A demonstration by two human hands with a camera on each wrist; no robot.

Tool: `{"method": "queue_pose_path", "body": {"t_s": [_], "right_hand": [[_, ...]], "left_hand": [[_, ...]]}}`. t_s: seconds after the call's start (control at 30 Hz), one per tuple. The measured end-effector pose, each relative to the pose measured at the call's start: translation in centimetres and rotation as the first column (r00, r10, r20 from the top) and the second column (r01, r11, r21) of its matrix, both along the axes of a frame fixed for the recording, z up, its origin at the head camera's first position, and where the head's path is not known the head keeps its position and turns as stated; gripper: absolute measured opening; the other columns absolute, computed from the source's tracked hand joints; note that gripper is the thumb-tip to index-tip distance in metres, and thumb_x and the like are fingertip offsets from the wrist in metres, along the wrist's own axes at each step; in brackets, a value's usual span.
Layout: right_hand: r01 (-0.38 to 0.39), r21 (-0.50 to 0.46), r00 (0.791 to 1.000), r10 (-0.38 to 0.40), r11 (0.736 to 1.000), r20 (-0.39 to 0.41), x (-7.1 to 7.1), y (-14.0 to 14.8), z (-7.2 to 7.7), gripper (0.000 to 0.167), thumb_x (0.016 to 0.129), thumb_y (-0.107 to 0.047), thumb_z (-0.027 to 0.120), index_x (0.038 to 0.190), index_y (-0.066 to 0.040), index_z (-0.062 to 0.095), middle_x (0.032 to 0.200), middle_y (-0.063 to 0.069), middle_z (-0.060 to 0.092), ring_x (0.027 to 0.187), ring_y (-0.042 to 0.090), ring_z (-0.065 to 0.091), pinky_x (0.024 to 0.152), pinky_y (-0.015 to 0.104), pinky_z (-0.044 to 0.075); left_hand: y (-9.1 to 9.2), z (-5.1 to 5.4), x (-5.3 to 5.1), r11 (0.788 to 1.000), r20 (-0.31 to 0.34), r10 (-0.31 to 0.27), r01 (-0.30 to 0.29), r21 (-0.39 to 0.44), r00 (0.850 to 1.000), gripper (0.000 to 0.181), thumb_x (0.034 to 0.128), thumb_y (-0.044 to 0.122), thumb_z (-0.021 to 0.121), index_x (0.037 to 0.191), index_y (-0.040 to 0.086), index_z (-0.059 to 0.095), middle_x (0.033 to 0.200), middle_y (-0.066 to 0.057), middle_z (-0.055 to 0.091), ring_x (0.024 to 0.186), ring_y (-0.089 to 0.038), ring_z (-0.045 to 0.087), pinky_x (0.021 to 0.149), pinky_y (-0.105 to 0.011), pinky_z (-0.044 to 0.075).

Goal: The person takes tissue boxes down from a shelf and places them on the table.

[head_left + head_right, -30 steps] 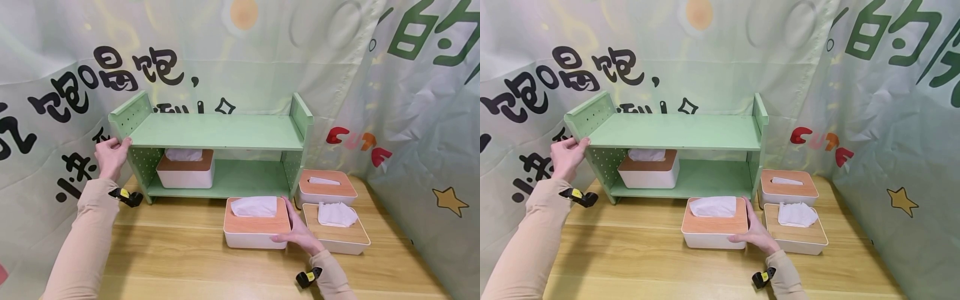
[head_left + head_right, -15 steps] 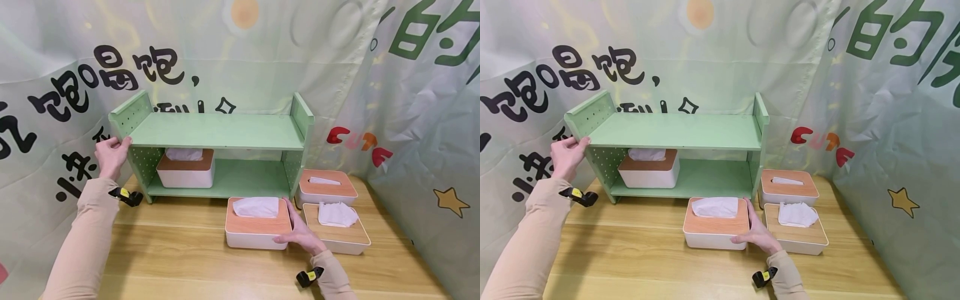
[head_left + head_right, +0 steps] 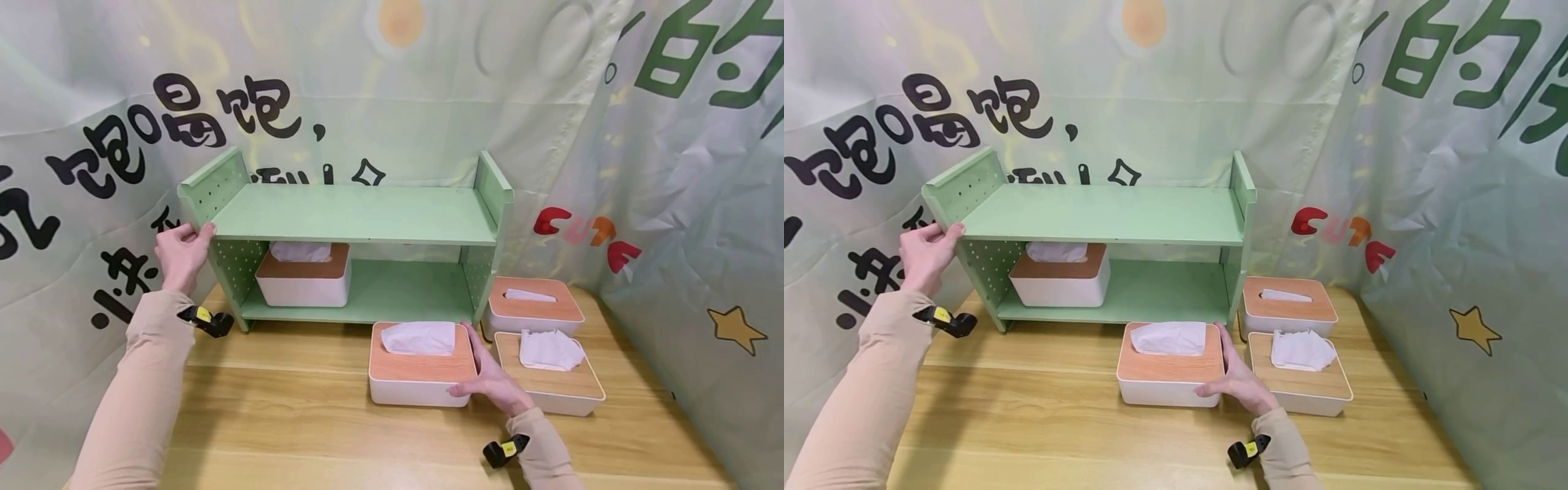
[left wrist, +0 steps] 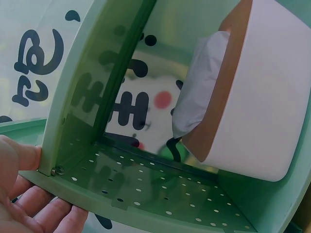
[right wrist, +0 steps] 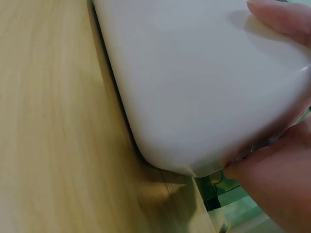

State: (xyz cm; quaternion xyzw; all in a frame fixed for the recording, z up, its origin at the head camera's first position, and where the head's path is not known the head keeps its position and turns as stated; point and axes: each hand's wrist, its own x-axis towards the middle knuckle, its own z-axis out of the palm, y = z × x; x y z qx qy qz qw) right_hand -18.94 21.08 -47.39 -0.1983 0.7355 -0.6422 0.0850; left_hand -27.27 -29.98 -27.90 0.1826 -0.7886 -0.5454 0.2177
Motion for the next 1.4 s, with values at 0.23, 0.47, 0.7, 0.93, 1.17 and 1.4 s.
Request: {"method": "queue_pose_path", "body": {"t_s": [0.23,0.47,0.7,0.93,1.17,1.4], "right_hand": [[0.003,0.000,1.000,-0.003,1.000,-0.003,0.00,-0.03,-0.03,0.129,0.069,-0.002,0.083,0.161,-0.005,-0.008,0.168,0.027,0.001,0.127,-0.018,0.034,0.104,0.001,0.025],[-0.008,-0.014,1.000,0.008,1.000,0.006,-0.03,0.02,-0.11,0.129,0.070,-0.002,0.083,0.160,-0.003,-0.010,0.167,0.028,0.004,0.125,-0.015,0.038,0.104,0.003,0.029],[-0.017,-0.024,1.000,0.018,1.000,0.018,-0.08,0.06,-0.19,0.130,0.070,-0.002,0.083,0.160,-0.005,-0.011,0.166,0.029,0.006,0.124,-0.011,0.041,0.104,0.006,0.032],[-0.022,-0.025,0.999,0.023,0.999,0.034,-0.08,0.13,-0.18,0.130,0.070,-0.002,0.082,0.160,-0.007,-0.012,0.165,0.030,0.010,0.124,-0.004,0.046,0.103,0.009,0.036],[-0.029,-0.038,0.999,0.030,0.999,0.039,0.10,0.04,0.02,0.130,0.072,-0.003,0.083,0.160,-0.006,-0.013,0.165,0.031,0.009,0.126,0.003,0.046,0.103,0.011,0.037],[-0.031,-0.029,0.999,0.032,0.999,0.042,0.21,-0.07,0.26,0.133,0.074,-0.011,0.085,0.159,-0.005,-0.017,0.168,0.027,-0.003,0.146,0.038,0.026,0.104,0.007,0.032]], "left_hand": [[-0.07,-0.02,0.00,1.000,0.007,0.012,-0.012,-0.003,1.000,0.047,0.0963,0.033,0.065,0.137,0.011,0.061,0.084,0.028,0.071,0.074,0.010,0.058,0.074,-0.009,0.045],[-0.03,-0.02,0.05,1.000,0.012,0.007,-0.007,-0.009,1.000,0.049,0.0966,0.035,0.064,0.139,0.011,0.060,0.074,0.034,0.064,0.074,0.010,0.057,0.075,-0.009,0.045],[-0.01,0.00,-0.04,1.000,0.023,0.011,-0.011,-0.009,1.000,0.049,0.0967,0.037,0.063,0.139,0.012,0.059,0.073,0.037,0.059,0.076,0.010,0.057,0.078,-0.009,0.045],[0.03,0.03,0.01,1.000,0.024,0.010,-0.010,-0.017,1.000,0.049,0.0966,0.037,0.063,0.139,0.011,0.059,0.068,0.036,0.057,0.075,0.010,0.057,0.077,-0.009,0.045],[0.03,-0.01,0.06,0.999,0.028,0.019,-0.018,-0.035,0.999,0.049,0.0964,0.037,0.064,0.138,0.012,0.061,0.099,0.022,0.074,0.074,0.009,0.057,0.076,-0.009,0.045],[-0.03,-0.04,-0.03,0.999,0.027,0.013,-0.012,-0.031,1.000,0.050,0.0965,0.038,0.063,0.139,0.012,0.059,0.080,0.030,0.064,0.075,0.010,0.056,0.077,-0.009,0.045]]}}
